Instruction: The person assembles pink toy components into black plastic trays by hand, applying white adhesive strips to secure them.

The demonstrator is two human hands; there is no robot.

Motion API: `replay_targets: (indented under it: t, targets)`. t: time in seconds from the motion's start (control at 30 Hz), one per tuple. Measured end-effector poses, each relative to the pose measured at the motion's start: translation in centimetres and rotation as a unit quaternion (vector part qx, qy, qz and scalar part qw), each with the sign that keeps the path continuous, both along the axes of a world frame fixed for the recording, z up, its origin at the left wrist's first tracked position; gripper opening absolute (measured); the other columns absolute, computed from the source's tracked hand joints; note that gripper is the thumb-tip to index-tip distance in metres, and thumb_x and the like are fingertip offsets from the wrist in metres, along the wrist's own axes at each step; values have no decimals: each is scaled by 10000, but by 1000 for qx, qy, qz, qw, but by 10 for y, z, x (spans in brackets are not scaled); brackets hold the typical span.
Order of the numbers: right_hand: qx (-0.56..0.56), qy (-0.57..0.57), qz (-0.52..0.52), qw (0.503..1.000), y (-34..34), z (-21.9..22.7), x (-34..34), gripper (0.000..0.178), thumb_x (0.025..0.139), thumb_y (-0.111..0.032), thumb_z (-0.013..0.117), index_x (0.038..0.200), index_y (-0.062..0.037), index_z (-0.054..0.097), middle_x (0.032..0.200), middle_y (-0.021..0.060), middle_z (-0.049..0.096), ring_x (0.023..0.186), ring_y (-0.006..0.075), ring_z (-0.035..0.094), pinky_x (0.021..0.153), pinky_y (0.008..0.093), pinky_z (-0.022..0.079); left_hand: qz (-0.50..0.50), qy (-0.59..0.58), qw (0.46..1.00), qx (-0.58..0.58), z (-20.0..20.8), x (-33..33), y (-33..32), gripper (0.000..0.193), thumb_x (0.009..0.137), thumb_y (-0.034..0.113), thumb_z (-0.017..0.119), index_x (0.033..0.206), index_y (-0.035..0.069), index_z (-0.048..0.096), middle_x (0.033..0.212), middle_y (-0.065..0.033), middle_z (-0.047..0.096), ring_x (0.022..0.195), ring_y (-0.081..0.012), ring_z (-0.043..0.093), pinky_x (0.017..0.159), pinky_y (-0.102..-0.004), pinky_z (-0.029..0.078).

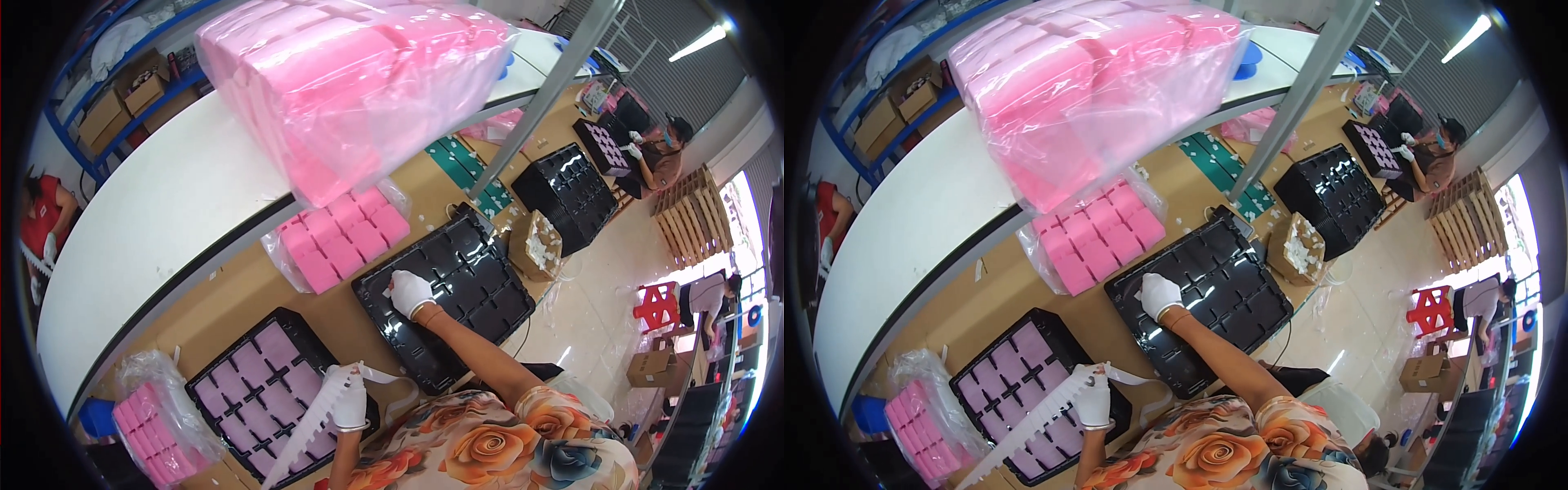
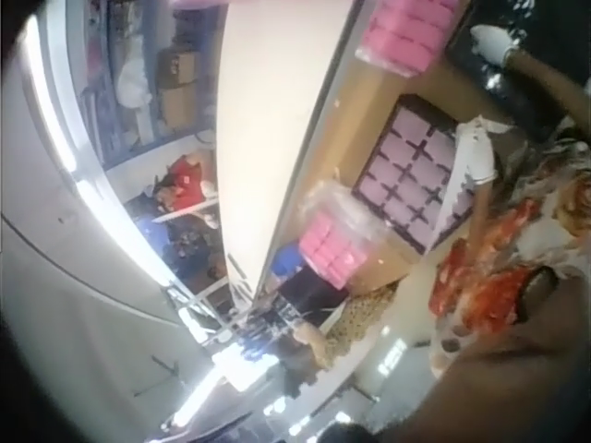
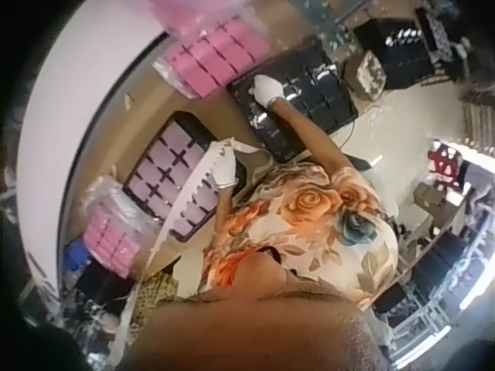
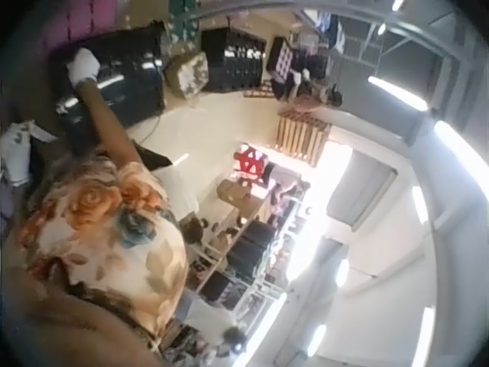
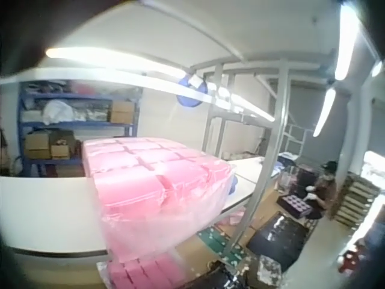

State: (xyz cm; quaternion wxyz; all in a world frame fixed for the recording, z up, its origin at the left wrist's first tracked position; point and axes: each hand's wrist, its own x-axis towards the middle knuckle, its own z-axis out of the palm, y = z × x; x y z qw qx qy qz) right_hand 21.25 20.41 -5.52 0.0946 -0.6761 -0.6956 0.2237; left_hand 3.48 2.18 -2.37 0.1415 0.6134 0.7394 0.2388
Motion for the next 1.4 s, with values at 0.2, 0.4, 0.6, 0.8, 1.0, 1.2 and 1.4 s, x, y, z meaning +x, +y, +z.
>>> replay_targets:
  t: [0.2,0.4,0.6,0.8,1.0,1.2,1.4]
  targets:
    - [-9,-3,13,1000,3,-4,7,153,806,-180,599,813,-29,618,853,188,645,830,369,628,716,431,506,18,-201,979,43,-7,-5,7,147,875,202,582,823,66,558,721,-97,594,649,-257,587,583,-355,443]
    - [3,32,47,998,9,-11,15,130,792,-154,577,784,-40,638,825,189,646,808,367,627,725,433,502,-2,-266,964,13,-5,-5,12,73,850,111,614,864,77,551,775,-51,580,708,-174,575,617,-272,447]
    - [-24,-88,117,989,13,1,-4,159,810,-161,546,783,-29,631,795,184,639,793,370,630,714,437,513,-10,-218,976,23,3,-5,15,81,831,116,631,818,72,565,739,-58,585,686,-182,588,601,-274,456]
    - [-13,-84,121,989,8,3,-3,175,815,-183,585,821,-11,617,842,209,638,766,376,639,688,441,524,-1,-255,967,27,0,-7,7,95,836,148,630,863,75,575,760,-58,597,701,-198,595,617,-295,464]
    - [5,-59,117,991,5,3,-4,186,815,-191,588,806,-7,616,805,207,640,764,374,641,685,444,523,-4,-180,984,-6,-5,-13,2,95,882,162,577,936,84,574,809,-52,602,702,-210,591,639,-296,463]
    - [63,-36,185,980,-17,-12,-19,122,803,-82,495,785,-9,591,800,209,625,714,376,641,615,450,524,3,-18,999,33,1,-8,5,262,885,303,562,809,53,542,693,-119,591,640,-307,587,582,-400,451]
    - [153,216,64,962,-41,13,22,86,753,41,499,780,-17,558,728,164,581,732,342,621,650,382,512,40,5,995,91,-1,-27,-5,263,892,292,571,822,46,635,613,-63,605,495,-187,576,480,-359,439]
